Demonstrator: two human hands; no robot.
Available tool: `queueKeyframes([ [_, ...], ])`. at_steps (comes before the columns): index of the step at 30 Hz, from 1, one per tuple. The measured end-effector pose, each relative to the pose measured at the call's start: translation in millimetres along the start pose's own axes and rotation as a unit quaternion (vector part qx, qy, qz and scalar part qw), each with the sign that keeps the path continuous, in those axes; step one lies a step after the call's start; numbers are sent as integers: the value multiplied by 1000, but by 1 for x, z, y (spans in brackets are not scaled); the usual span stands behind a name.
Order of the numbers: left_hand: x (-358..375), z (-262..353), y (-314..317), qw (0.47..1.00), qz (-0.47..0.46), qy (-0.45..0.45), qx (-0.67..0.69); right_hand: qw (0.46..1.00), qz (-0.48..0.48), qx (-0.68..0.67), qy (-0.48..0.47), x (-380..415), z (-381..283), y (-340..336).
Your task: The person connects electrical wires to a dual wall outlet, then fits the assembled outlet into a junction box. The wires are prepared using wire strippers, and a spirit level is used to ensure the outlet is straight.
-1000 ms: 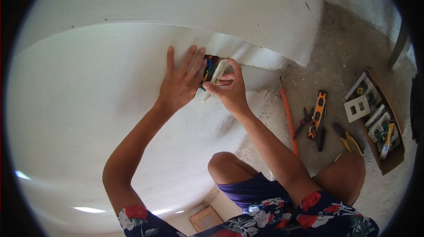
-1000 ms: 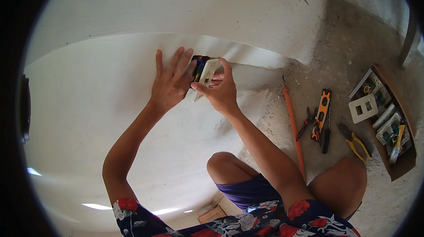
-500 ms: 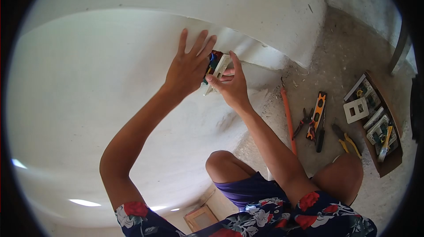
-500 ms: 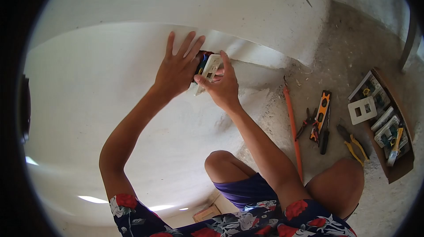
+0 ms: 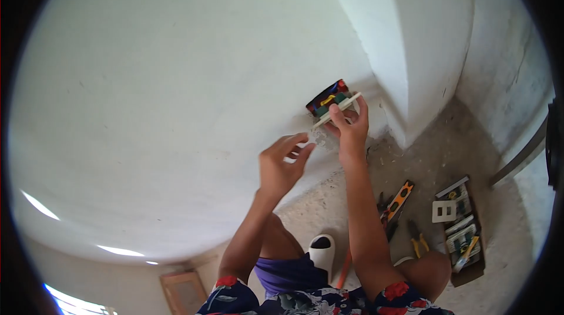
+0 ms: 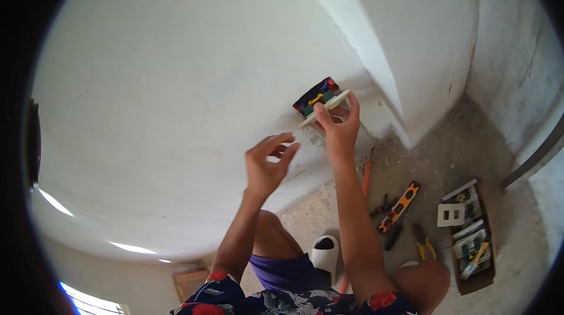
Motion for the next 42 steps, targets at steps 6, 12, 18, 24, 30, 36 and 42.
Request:
queueKeyframes([
  [6,-9,-39,33,995,97,26,-18,999,-35,30,-5,-6,0,-2],
  [12,-11,-35,30,966,196,163,-47,998,-50,32,-9,-4,-3,3],
  [18,-11,-36,29,980,171,98,-9,990,-48,130,-35,-6,-16,10],
  [24,-8,-38,37,985,159,71,0,982,-56,175,-29,-12,-19,0],
  [30,-9,-40,40,982,183,42,30,975,-48,209,-57,-15,-22,2],
  [36,-12,-40,41,979,198,15,49,964,-7,261,-50,-17,-29,11],
  [42,-10,-46,41,978,194,22,73,907,-40,344,-238,-13,-36,9],
])
Point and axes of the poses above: each hand's wrist, its own x-axis away from the middle knuckle, its own y-axis out of the palm, z = x × y, the point moved 5 cm from there along -x, towards the middle knuckle
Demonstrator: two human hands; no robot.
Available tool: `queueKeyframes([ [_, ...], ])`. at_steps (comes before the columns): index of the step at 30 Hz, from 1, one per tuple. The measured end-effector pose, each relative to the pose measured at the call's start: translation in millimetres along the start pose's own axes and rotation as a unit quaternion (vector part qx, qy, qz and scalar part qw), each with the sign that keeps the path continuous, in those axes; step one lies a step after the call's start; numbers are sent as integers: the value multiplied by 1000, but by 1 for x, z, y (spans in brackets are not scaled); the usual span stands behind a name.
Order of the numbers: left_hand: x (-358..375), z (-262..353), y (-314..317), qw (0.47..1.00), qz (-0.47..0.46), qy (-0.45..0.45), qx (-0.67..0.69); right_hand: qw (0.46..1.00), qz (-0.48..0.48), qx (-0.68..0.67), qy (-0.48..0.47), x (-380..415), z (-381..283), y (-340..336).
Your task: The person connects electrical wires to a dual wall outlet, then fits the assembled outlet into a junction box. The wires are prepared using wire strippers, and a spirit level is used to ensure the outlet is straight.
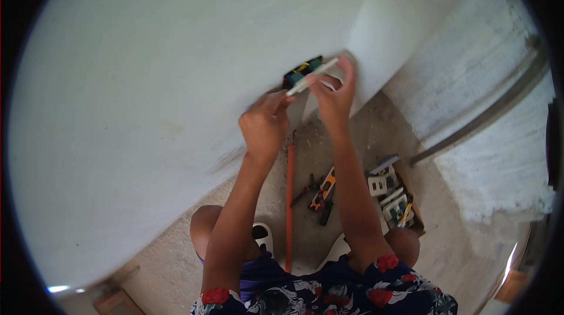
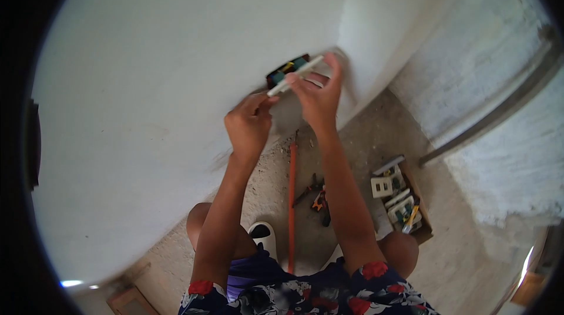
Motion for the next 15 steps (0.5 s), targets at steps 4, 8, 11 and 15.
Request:
queueKeyframes([
  [4,5,-11,0,998,-58,10,-4,994,-82,35,-66,11,19,-6],
  [8,1,-3,1,998,-67,11,-18,984,-21,111,-139,16,28,-4],
  [11,2,-5,3,996,-71,26,-57,994,-8,50,-96,20,32,0],
  [15,6,-8,7,996,-62,30,-56,997,-2,24,-74,16,33,-3],
])
Point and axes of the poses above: each hand's wrist, its own x-axis away from the middle knuckle, its own y-axis out of the palm, z = x × y, the point moved 5 cm from there along -x, towards the middle knuckle
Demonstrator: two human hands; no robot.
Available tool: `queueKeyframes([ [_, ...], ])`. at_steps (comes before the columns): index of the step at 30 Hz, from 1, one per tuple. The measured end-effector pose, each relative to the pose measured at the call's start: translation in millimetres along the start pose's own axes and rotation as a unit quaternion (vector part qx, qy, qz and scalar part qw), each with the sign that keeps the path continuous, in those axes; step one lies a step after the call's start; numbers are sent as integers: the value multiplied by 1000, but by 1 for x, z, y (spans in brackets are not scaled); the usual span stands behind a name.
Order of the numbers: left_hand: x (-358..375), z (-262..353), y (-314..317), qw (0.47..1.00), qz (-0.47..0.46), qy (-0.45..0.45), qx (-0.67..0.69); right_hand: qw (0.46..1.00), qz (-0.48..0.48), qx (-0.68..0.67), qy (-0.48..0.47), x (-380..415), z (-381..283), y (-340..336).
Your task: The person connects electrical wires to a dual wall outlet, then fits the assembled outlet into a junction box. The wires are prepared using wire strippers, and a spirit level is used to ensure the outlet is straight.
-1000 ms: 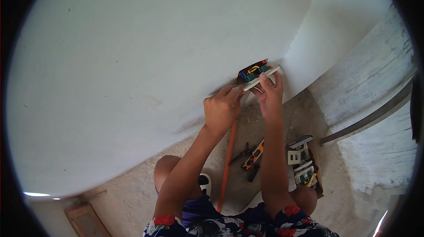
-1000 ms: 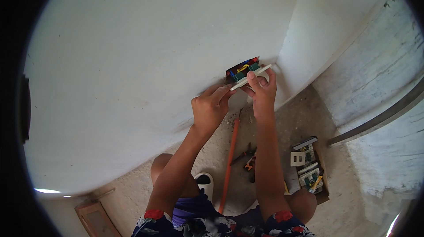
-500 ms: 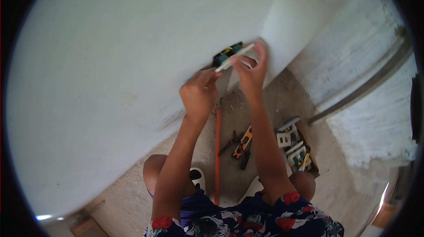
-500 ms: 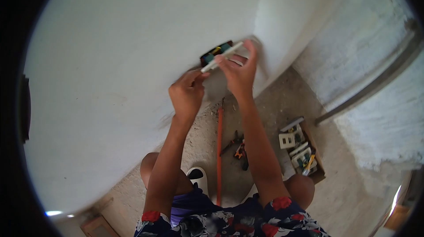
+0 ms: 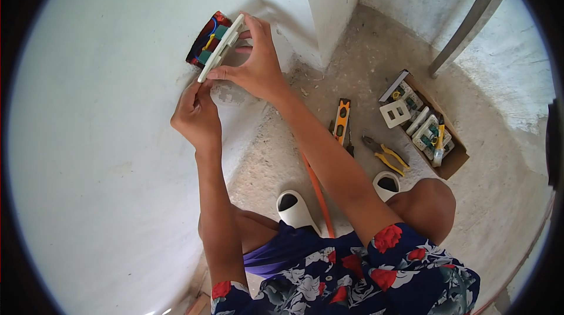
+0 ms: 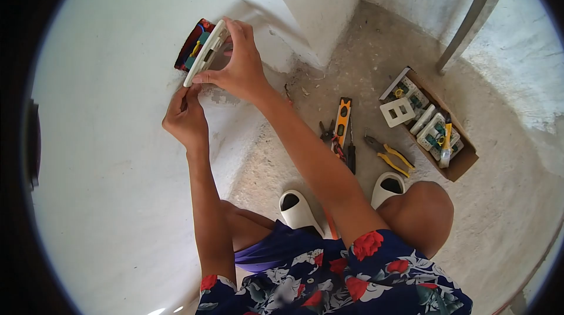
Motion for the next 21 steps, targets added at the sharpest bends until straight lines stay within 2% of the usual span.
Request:
queueKeyframes([
  [4,-2,2,0,999,9,9,-31,1000,13,-16,-14,-1,1,3],
  [7,-5,1,1,998,27,19,-53,997,56,-3,-58,-5,-8,2],
  [9,-5,-1,2,999,41,-33,9,995,43,68,-52,-8,-9,1],
  [19,-11,10,-4,987,-32,-130,-84,994,-13,101,-34,-4,-10,6],
  [21,-11,10,-4,985,-31,-153,-76,989,10,145,-37,-3,-16,8],
])
Point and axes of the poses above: each hand's wrist, its own x-axis away from the middle knuckle, its own y-axis out of the palm, z = x × y, the point moved 5 cm from there along -x, towards the middle knuckle
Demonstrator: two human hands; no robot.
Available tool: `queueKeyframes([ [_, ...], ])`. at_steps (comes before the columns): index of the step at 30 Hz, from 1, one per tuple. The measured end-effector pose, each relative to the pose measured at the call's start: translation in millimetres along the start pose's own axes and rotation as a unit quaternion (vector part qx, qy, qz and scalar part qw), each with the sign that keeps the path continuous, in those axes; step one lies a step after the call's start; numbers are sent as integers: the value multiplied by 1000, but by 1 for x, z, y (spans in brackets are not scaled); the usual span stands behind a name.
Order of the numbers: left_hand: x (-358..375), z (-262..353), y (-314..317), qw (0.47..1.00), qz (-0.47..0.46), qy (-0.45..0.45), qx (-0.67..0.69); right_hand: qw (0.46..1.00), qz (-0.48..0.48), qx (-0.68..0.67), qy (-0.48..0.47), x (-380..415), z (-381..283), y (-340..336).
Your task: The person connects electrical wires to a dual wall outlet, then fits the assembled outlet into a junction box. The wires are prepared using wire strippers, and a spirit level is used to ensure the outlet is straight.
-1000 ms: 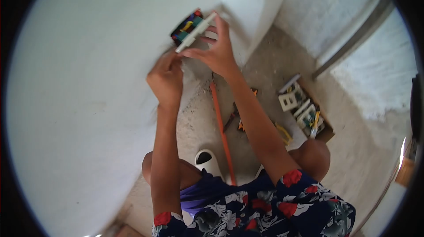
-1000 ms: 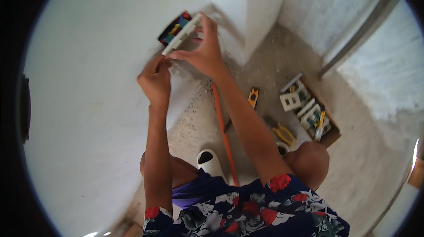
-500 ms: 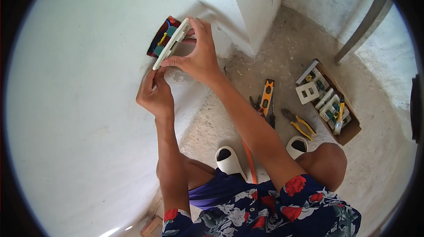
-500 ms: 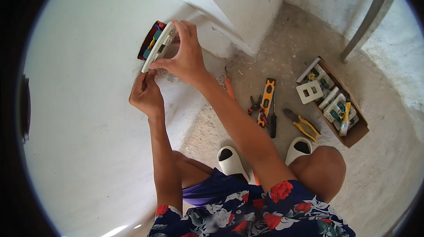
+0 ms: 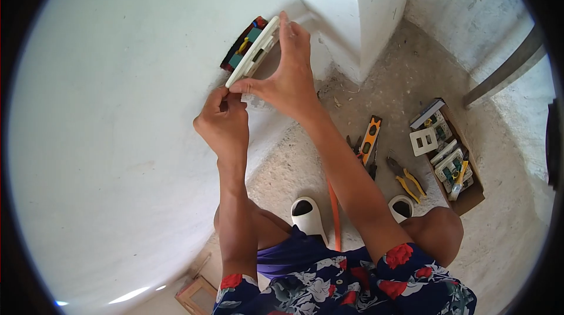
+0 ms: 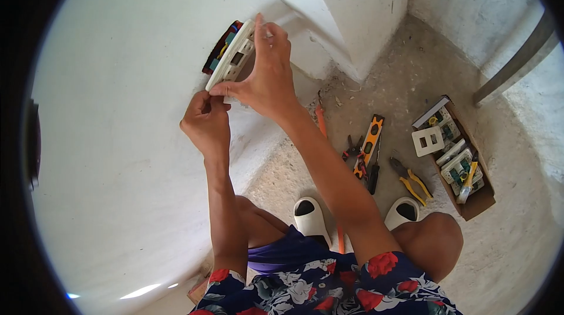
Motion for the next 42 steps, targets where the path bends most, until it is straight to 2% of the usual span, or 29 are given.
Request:
queueKeyframes([
  [4,0,1,-6,999,-7,-13,33,998,-24,-45,42,4,0,1],
  [6,-3,4,-8,996,-20,59,-59,998,-18,-49,40,2,-1,1],
  [7,-2,8,-9,993,3,95,-74,997,-23,-53,47,3,-3,1],
  [10,-4,10,-11,992,-16,89,-86,998,-9,-58,28,7,-9,0],
  [14,-3,4,-12,987,22,135,-87,999,-41,-19,23,5,-18,-3],
  [15,-5,2,-10,988,-15,104,-117,999,-29,-18,30,3,-17,-1],
  [16,-6,-1,-10,988,-15,101,-115,999,-32,-16,30,3,-17,1],
  [19,-6,0,-13,991,-3,119,-56,998,-20,-12,56,6,-13,3],
  [26,14,-11,-40,993,-93,68,9,999,-27,12,34,-4,-13,-1],
  [29,16,-21,-44,989,-127,78,2,1000,-3,23,-7,-6,-10,-2],
  [31,16,-24,-43,982,-135,134,7,996,37,53,-63,-10,-13,0],
  [32,16,-26,-45,983,-130,128,7,996,30,52,-66,-10,-13,2],
  [34,17,-27,-41,969,-203,134,-37,996,36,48,-60,-9,-13,1],
  [42,19,-37,-39,956,-250,154,-17,995,-5,72,-72,-4,-10,4],
])
Point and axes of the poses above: each hand's wrist, its own x-axis away from the middle knuckle, its own y-axis out of the palm, z = x × y, the point moved 5 cm from there along -x, towards the middle knuckle
